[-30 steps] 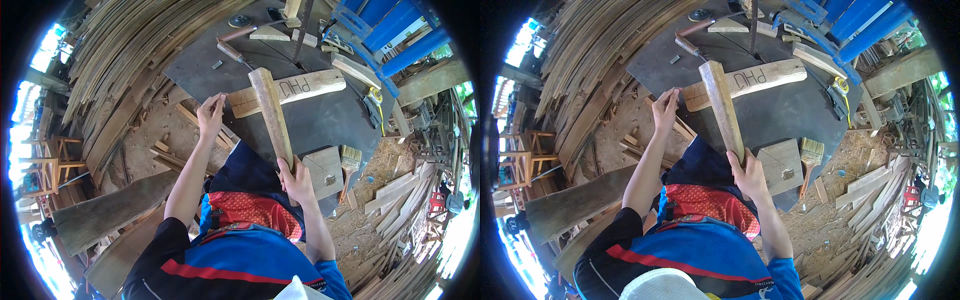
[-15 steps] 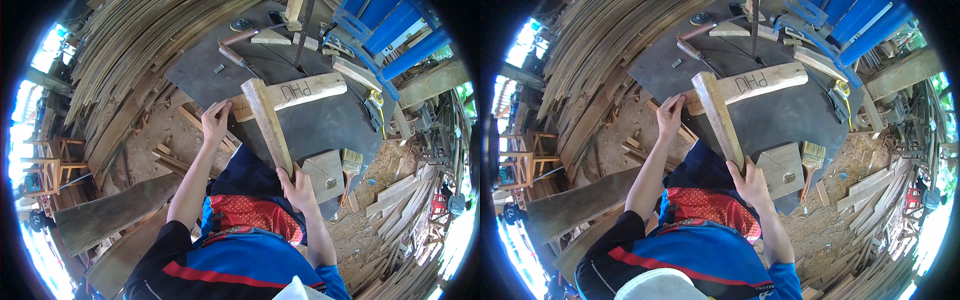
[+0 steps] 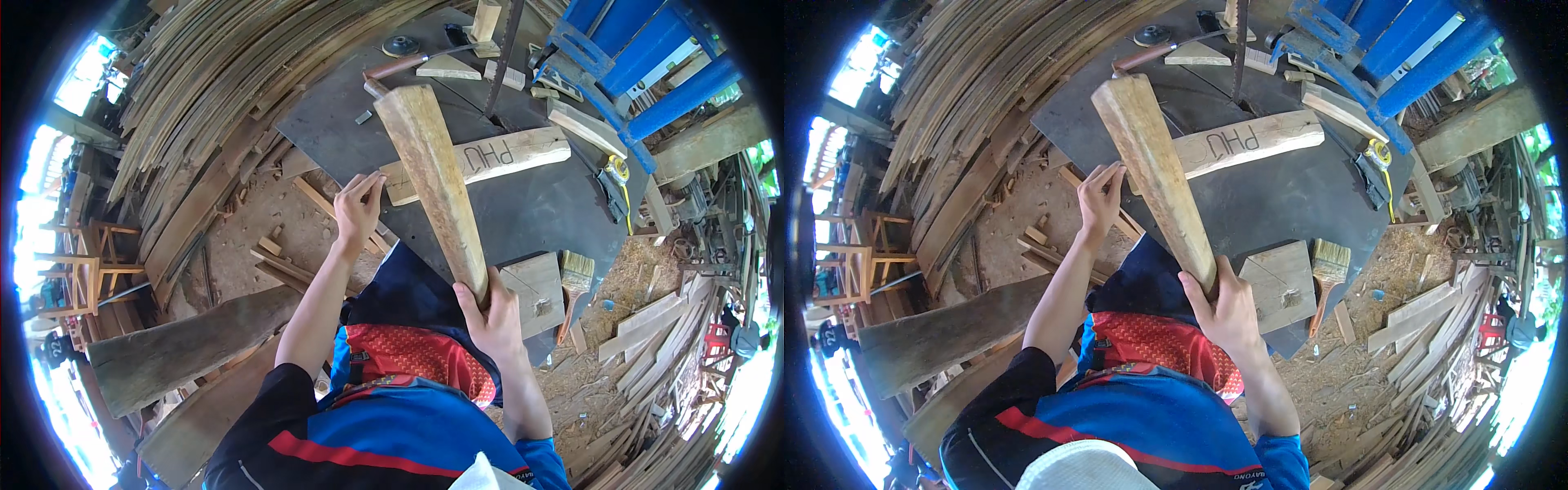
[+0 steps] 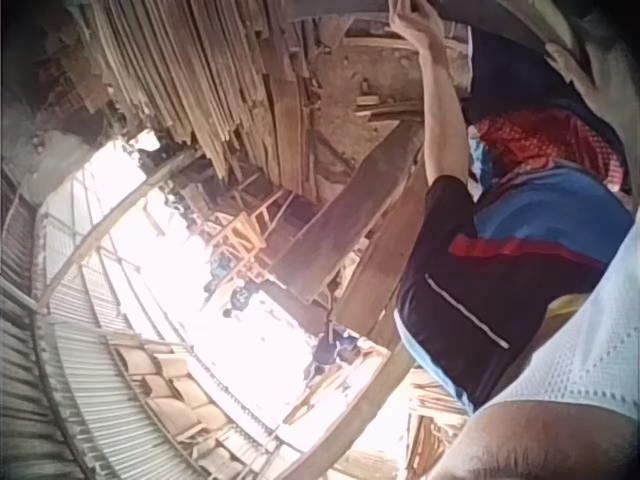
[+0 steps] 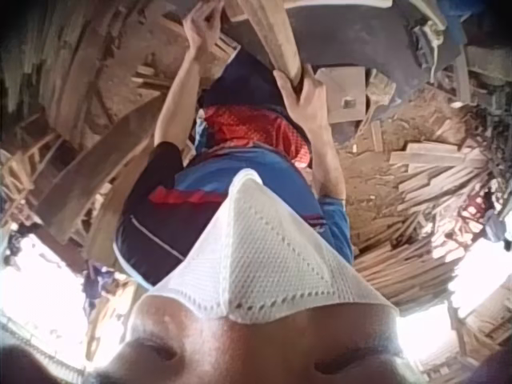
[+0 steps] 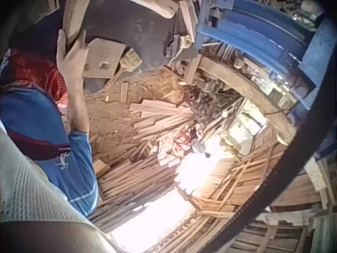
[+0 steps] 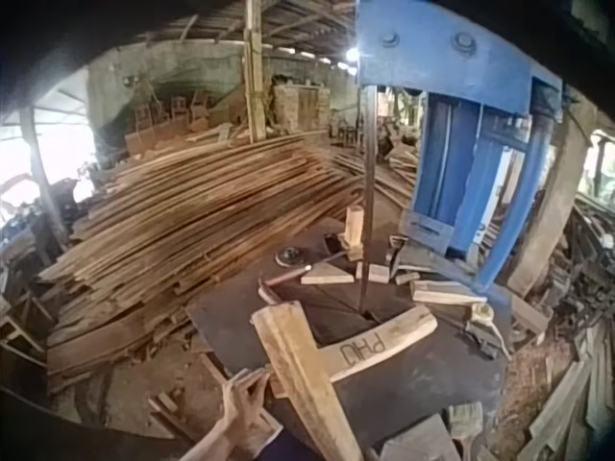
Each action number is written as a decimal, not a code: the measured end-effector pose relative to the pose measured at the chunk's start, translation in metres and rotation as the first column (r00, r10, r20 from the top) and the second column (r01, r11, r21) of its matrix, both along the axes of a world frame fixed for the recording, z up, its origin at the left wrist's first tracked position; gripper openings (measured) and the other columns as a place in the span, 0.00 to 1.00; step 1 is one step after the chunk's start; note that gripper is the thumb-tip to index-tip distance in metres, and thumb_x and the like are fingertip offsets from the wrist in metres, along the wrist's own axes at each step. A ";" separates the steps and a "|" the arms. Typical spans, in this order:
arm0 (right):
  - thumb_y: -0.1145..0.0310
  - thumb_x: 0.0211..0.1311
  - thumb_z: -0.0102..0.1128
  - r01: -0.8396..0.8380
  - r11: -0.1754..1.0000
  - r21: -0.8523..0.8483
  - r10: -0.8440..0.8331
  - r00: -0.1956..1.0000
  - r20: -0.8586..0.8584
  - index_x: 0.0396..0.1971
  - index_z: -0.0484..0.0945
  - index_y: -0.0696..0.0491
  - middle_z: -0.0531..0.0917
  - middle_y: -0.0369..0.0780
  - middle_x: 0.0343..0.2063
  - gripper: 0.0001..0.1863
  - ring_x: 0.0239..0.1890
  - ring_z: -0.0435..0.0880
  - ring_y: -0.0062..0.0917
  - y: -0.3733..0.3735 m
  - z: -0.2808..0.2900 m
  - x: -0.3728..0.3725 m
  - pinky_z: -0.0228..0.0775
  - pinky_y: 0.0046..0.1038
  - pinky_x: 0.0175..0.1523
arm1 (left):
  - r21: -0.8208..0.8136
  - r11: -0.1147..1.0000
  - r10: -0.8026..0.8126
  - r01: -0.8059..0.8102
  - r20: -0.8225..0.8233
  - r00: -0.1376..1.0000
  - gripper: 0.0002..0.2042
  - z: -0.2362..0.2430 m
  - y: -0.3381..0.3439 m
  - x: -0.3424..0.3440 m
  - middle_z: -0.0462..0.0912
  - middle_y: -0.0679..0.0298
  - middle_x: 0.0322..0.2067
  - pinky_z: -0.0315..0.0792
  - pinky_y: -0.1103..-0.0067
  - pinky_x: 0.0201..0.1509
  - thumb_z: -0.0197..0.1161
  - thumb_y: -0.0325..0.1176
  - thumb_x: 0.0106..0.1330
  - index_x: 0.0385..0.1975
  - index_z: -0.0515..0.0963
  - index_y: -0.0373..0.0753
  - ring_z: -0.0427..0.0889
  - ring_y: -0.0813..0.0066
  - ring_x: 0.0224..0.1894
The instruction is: The person uses a small chisel and a wooden mallet to carve letters into a rectangular piece of wood. They repeatedly strike the chisel to deepen the incisions, occasionally adjusting the wood's position on the workbench. The task involves precise hand coordination to maintain the shape of the letters.
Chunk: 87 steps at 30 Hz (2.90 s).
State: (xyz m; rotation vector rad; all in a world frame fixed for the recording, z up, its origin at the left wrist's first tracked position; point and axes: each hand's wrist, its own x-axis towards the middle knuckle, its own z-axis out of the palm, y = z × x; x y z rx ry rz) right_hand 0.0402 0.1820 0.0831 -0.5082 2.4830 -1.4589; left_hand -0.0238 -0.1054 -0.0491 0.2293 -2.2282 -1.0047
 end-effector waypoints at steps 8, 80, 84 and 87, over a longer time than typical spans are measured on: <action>0.58 0.74 0.66 0.056 0.992 -0.116 -0.033 0.981 0.190 0.35 0.76 0.61 0.78 0.45 0.14 0.19 0.16 0.82 0.28 0.004 -0.030 -0.007 0.68 0.33 0.22 | 0.223 0.975 -0.028 0.010 0.076 0.997 0.09 0.005 0.003 -0.001 0.83 0.60 0.27 0.71 0.78 0.33 0.67 0.31 0.74 0.46 0.89 0.36 0.77 0.75 0.25; 0.50 0.75 0.64 0.118 0.993 -0.027 -0.099 0.921 0.377 0.37 0.78 0.60 0.81 0.40 0.16 0.24 0.13 0.81 0.25 0.009 -0.074 -0.013 0.73 0.31 0.20 | 0.298 0.954 -0.016 0.015 0.003 1.000 0.09 -0.013 0.000 -0.005 0.84 0.64 0.26 0.69 0.80 0.32 0.66 0.31 0.75 0.46 0.89 0.34 0.76 0.82 0.27; 0.48 0.75 0.63 0.071 0.997 0.040 -0.081 0.926 0.370 0.38 0.77 0.62 0.83 0.48 0.18 0.26 0.17 0.85 0.38 0.010 -0.071 -0.013 0.76 0.39 0.25 | 0.242 0.970 -0.001 0.005 -0.018 1.000 0.09 -0.013 0.000 -0.006 0.84 0.61 0.27 0.70 0.79 0.33 0.67 0.31 0.74 0.46 0.88 0.32 0.77 0.77 0.26; 0.48 0.75 0.63 0.043 0.997 0.058 -0.052 0.984 0.170 0.41 0.77 0.63 0.83 0.54 0.21 0.27 0.26 0.87 0.52 0.011 -0.088 -0.012 0.77 0.46 0.32 | 0.172 0.985 0.014 -0.013 -0.002 1.000 0.09 -0.012 -0.002 -0.005 0.84 0.58 0.27 0.71 0.78 0.34 0.67 0.31 0.74 0.46 0.87 0.31 0.79 0.74 0.26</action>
